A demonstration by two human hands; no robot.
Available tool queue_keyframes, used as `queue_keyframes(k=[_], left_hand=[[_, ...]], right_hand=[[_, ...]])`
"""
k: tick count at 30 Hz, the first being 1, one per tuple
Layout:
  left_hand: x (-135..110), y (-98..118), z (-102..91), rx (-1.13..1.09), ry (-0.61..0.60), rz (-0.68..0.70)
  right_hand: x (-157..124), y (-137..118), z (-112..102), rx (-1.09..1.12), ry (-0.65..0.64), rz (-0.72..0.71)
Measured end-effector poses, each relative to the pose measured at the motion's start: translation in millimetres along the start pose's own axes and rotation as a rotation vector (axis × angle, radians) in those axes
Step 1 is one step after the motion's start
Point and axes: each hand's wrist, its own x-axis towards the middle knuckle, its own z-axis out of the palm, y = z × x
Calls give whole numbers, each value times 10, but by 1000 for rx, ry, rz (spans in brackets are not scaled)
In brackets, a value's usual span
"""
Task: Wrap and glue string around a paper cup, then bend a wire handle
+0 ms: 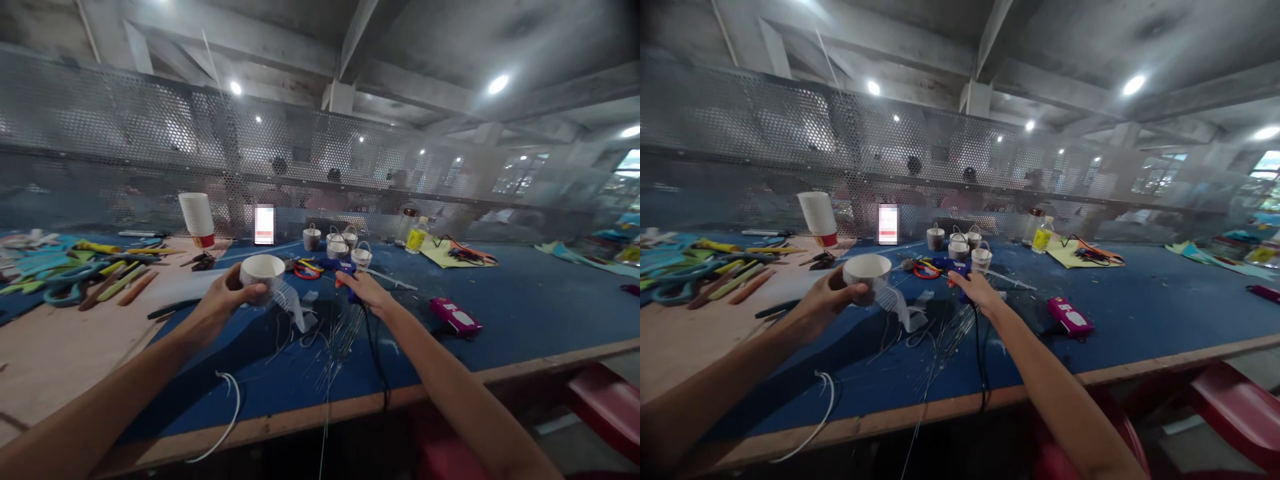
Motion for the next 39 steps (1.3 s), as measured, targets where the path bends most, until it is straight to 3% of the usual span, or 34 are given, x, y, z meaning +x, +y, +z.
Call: queue_keyframes(k=[8,16,19,22,24,26,30,39], left_hand=[[1,-64,-27,-40,-114,-7],[-51,-4,4,-103,-127,-14],[-50,-19,7,-110,-118,-24],[-50,-28,23,-80,-103,-6],[-58,-11,42,-67,-79,3],[-73,21,64,-68,-57,3],[-89,68,86,-77,-45,-4],[-59,-2,44,-182,-137,-46]], right_hand=[[121,202,-99,-484,79,132],[-27,77,-59,-609,207,79],[-132,-170,76,-533,181,-69],[-245,-462,326,-356,-7,-216],[-318,-619,502,26,-202,-285],[-372,-719,636,235,-282,-231],[-403,-765,732,385,-265,-218],[-373,-807,617,436,-204,-238]])
